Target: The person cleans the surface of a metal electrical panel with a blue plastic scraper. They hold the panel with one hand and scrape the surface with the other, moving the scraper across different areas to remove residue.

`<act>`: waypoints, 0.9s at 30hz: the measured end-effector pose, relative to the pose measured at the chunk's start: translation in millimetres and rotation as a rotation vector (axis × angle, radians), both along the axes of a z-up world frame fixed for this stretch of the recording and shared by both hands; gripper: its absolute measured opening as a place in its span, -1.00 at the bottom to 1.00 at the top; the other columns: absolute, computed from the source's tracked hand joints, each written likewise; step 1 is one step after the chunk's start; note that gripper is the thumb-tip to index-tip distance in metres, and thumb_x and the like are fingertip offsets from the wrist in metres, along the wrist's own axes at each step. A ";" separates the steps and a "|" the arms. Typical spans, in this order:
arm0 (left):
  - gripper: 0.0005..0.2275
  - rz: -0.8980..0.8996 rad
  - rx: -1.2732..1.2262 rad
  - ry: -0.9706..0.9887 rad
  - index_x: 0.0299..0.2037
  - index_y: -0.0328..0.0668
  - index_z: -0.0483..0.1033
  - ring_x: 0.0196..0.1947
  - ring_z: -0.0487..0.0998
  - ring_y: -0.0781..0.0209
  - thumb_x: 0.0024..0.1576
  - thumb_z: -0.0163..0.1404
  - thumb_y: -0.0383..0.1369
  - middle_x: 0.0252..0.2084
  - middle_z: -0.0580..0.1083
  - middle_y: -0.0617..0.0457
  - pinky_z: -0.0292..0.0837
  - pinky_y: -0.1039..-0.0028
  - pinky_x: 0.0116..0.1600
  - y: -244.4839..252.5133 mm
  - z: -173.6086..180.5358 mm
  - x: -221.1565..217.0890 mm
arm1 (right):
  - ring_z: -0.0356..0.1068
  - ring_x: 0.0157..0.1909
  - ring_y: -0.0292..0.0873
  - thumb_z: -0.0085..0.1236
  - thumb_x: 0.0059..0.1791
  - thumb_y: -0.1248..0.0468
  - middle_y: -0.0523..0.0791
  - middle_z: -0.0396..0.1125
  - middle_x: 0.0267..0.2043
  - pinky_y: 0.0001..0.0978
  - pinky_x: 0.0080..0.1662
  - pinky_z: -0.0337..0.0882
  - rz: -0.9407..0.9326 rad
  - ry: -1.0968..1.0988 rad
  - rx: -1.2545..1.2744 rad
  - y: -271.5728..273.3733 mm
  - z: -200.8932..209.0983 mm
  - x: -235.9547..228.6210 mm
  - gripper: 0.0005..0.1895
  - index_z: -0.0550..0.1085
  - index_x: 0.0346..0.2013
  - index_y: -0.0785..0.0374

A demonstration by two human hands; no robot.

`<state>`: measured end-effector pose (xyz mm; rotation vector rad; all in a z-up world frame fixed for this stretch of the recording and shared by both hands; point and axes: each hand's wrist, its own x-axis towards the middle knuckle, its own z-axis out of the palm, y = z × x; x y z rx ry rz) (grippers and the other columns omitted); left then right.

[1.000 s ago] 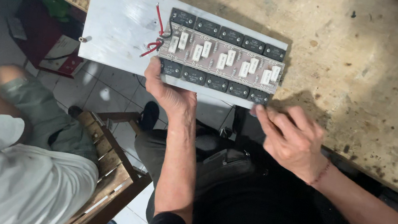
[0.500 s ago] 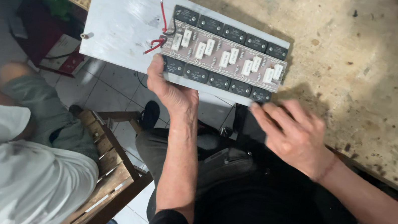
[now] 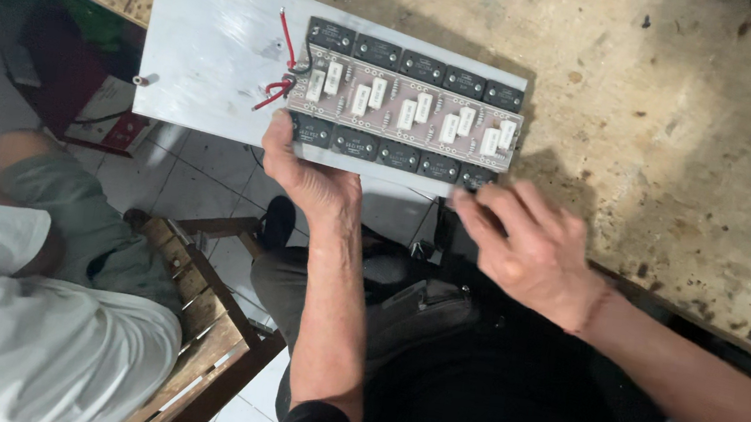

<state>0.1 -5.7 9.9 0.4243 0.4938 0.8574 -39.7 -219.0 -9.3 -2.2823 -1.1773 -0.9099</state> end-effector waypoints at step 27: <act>-0.78 -0.014 0.030 -0.005 -0.20 -0.17 0.55 -0.27 0.63 0.10 0.03 0.23 -0.28 -0.26 0.54 -0.08 0.70 0.21 -0.18 -5.5 -0.3 4.7 | 0.34 -0.32 -0.08 0.02 0.01 0.49 -0.09 0.30 -0.29 -0.41 -0.42 0.37 -0.010 0.037 0.051 -11.3 14.2 -3.1 -0.80 0.58 -0.27 0.20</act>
